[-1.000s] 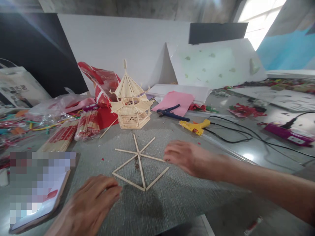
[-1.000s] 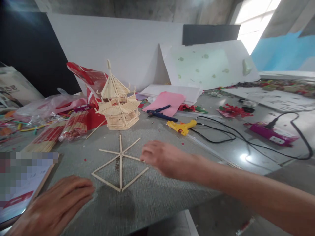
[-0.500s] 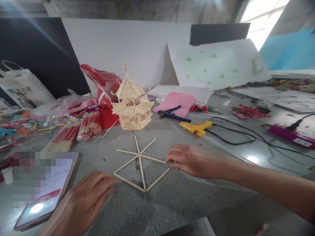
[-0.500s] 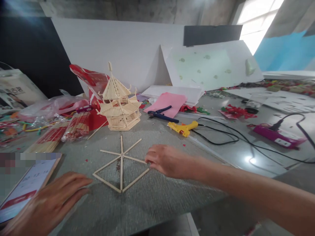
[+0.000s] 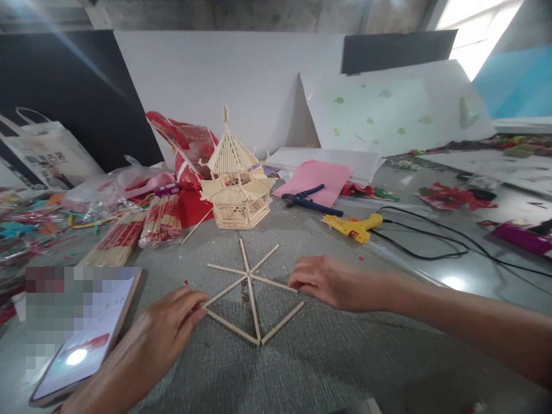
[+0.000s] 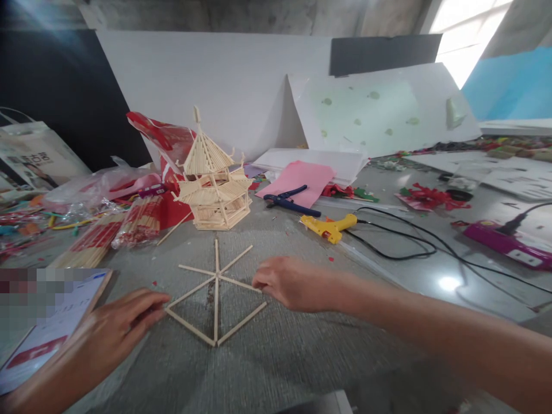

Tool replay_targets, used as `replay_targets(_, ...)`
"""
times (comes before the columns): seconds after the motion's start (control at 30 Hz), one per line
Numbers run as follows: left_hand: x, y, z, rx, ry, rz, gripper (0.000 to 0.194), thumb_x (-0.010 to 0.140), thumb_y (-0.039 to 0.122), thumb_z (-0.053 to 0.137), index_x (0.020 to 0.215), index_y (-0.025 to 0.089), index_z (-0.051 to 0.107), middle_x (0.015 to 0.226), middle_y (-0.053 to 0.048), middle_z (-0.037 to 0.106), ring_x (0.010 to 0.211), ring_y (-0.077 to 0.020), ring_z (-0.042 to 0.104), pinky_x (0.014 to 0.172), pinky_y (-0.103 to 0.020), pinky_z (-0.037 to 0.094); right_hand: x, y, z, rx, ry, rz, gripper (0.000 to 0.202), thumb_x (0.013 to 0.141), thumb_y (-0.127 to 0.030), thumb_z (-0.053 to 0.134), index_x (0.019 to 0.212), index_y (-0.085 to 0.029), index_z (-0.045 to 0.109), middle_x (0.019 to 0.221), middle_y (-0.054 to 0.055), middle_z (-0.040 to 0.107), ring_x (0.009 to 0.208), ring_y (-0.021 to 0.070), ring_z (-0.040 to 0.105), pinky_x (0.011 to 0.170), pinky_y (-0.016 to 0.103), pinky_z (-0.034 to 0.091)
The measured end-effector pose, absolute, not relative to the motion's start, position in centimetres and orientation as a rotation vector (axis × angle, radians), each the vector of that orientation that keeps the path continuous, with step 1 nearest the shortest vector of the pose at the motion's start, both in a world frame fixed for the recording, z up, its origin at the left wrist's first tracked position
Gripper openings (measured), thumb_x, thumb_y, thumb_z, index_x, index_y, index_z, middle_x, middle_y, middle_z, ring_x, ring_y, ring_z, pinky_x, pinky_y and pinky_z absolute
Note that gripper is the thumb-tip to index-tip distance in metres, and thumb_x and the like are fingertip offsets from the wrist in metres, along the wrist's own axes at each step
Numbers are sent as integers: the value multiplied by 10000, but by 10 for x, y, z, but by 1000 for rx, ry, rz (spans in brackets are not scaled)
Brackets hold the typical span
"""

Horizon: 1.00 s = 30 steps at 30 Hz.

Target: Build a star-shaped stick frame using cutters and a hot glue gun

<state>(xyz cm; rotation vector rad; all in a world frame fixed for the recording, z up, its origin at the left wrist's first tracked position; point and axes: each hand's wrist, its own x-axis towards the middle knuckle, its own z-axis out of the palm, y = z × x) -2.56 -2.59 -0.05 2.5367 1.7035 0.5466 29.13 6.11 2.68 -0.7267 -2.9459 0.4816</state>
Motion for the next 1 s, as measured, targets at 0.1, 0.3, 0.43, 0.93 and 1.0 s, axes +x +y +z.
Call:
replay_targets(0.1,-16,-25,3,2530,1697,529,360,907,405,343,927,203,640,863,-31,691,799,-165,665,691,-246,520,291,58,24,-725,-2926,525,215,909,-164,404,929,-148,617,875,50,607,820,138,543,764,259,408)
replay_targets(0.3,-11,-24,5,2493,1717,535,371,901,408,336,927,196,639,871,-35,688,794,-166,667,685,-248,529,294,64,18,-761,-2891,404,202,907,-183,400,937,-153,598,860,53,591,812,149,529,741,274,402)
replay_targets(0.43,-13,-25,4,2497,1721,556,368,899,415,344,922,205,645,862,-30,690,786,-165,668,676,-245,532,296,63,16,-704,-2907,468,191,891,-157,417,907,-159,608,850,41,590,816,140,531,752,262,402)
replay_targets(0.93,-35,-23,-9,2450,1768,576,310,898,429,394,966,227,619,917,-32,669,835,-179,645,715,-252,499,301,54,26,-821,-2863,572,178,853,-124,447,889,-149,620,837,43,594,781,133,532,722,257,390)
replay_targets(1.0,-35,-22,-8,2442,1774,533,301,898,422,398,964,227,618,907,-32,669,829,-178,644,709,-252,496,302,52,26,-837,-2857,609,169,841,-116,457,886,-149,616,841,40,594,772,127,532,710,249,389)
